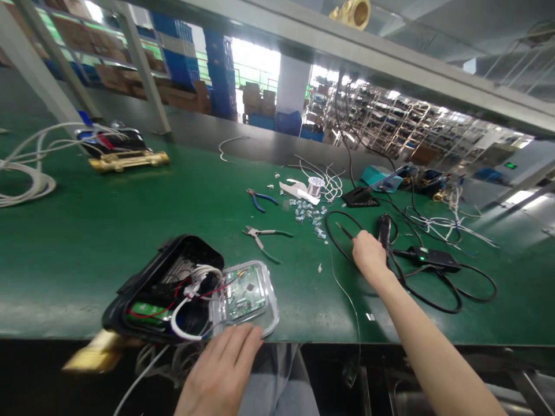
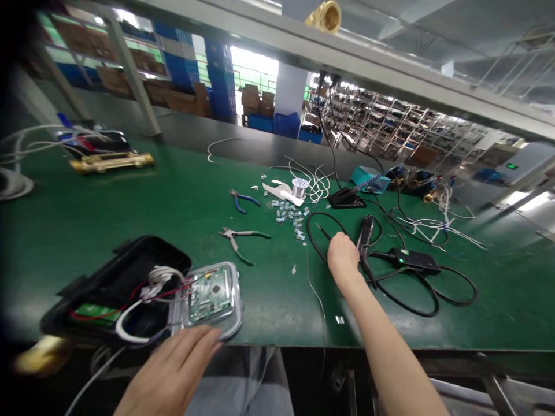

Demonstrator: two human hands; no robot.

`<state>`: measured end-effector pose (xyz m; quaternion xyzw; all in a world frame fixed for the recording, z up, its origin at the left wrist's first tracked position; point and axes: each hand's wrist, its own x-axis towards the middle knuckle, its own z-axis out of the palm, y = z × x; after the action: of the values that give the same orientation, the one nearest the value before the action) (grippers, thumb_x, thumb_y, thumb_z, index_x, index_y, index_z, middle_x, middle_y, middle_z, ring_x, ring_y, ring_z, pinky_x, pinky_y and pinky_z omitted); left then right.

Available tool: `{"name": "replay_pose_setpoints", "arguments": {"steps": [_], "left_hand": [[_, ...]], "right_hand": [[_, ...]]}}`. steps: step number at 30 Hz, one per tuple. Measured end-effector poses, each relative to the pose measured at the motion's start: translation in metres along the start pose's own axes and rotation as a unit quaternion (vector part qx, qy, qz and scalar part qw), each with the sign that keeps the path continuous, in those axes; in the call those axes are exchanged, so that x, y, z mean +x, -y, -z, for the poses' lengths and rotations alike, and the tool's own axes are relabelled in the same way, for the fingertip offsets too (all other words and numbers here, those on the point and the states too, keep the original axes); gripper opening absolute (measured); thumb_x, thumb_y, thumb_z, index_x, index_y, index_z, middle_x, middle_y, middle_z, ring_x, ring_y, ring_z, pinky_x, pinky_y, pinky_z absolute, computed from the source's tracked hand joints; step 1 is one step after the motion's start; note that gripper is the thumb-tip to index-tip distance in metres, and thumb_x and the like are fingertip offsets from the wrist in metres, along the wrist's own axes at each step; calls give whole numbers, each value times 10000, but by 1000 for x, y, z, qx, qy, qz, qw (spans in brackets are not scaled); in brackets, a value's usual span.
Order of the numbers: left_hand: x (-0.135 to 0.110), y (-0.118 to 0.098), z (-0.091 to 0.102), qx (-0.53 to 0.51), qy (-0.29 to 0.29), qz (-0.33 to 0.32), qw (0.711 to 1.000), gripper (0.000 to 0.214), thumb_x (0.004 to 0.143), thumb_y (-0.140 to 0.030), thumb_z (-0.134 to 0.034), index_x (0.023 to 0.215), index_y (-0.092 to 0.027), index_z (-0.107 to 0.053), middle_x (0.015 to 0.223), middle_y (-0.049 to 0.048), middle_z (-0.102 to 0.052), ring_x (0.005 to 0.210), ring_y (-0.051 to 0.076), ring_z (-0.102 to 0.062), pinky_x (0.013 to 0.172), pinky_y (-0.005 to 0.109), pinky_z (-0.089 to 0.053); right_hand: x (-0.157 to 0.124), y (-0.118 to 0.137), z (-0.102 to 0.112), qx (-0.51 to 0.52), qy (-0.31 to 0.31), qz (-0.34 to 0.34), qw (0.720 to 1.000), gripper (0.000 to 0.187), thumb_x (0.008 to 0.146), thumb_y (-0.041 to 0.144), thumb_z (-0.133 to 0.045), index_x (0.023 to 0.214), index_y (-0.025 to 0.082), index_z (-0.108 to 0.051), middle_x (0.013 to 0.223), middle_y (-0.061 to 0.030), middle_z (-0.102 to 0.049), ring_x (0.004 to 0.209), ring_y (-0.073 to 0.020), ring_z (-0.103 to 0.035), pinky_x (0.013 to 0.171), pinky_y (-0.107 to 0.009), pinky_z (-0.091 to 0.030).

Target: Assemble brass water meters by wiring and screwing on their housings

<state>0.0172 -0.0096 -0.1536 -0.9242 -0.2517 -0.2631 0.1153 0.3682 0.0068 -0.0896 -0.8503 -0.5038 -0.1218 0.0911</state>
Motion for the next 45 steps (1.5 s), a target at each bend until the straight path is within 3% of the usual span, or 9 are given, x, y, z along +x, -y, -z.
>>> {"name": "replay_pose_setpoints", "arguments": {"steps": [3, 6, 11, 15, 20, 27, 35, 41, 45], "left_hand": [[22, -16, 3, -50, -3, 58, 997, 317, 892, -71, -369, 1096, -136, -603, 973, 91, -653, 891, 199, -614, 805, 339, -520], [31, -26, 2, -65, 7, 89, 994, 289, 894, -74, -402, 1114, -107, -586, 951, 100, -640, 867, 207, -605, 780, 350, -533], [27, -29, 0, -62, 41, 89, 993, 374, 905, -73, -356, 1236, -110, -526, 1166, 128, -613, 1021, 228, -582, 867, 378, -519], [28, -30, -5, -61, 26, 77, 995, 383, 908, -83, -355, 1263, -77, -499, 1195, 138, -623, 992, 224, -601, 847, 380, -522], [29, -32, -10, -57, 12, 79, 995, 383, 876, -48, -414, 1246, -59, -514, 1201, 149, -627, 950, 240, -615, 808, 396, -525], [30, -32, -11, -68, -31, 80, 994, 341, 870, -79, -458, 1191, -54, -571, 1155, 158, -652, 861, 236, -609, 741, 379, -530], [28, -30, -13, -61, -14, 74, 995, 351, 871, -120, -526, 1212, -49, -563, 1200, 151, -631, 898, 240, -600, 768, 373, -541], [30, -33, -12, -62, -33, 78, 994, 311, 889, -97, -450, 1160, -57, -598, 1174, 145, -648, 883, 230, -613, 763, 363, -551], [30, -35, -11, -61, -41, 87, 994, 326, 896, -87, -416, 1165, -68, -600, 1162, 141, -656, 902, 238, -611, 764, 368, -543]], "right_hand": [[-10, 14, 13, 30, 8, -23, 999, 290, 949, 189, -320, 1138, 44, -485, 811, -125, -649, 666, -192, -629, 582, -300, -444], [-38, 27, 29, 94, 16, 14, 995, 323, 937, 253, -357, 1230, 137, -429, 797, -58, -656, 637, -180, -623, 561, -268, -413], [-91, 43, 45, 229, 40, 59, 971, 273, 916, 381, -403, 1084, 219, -546, 697, 8, -630, 520, -147, -571, 517, -250, -417], [-110, 58, 48, 288, 86, 89, 950, 228, 897, 350, -457, 993, 223, -619, 852, -25, -700, 752, -168, -668, 678, -263, -501], [-118, 75, 49, 320, 155, 152, 922, 350, 919, 223, -389, 1219, 245, -569, 1076, -42, -689, 927, -166, -669, 831, -299, -515], [-126, 81, 45, 277, 219, 167, 921, 391, 911, 173, -360, 1193, 279, -609, 961, -66, -695, 886, -199, -675, 806, -351, -532], [-131, 92, 52, 196, 204, 150, 947, 399, 894, 141, -361, 1173, 240, -628, 806, -79, -690, 864, -227, -683, 795, -369, -535], [-142, 123, 65, -31, 219, 129, 967, 491, 800, 53, -470, 1238, 244, -580, 759, -76, -693, 582, -226, -681, 485, -293, -522], [-143, 147, 73, -98, 227, 117, 962, 478, 781, 31, -483, 1213, 205, -595, 733, -107, -686, 528, -227, -672, 429, -261, -481]]}}
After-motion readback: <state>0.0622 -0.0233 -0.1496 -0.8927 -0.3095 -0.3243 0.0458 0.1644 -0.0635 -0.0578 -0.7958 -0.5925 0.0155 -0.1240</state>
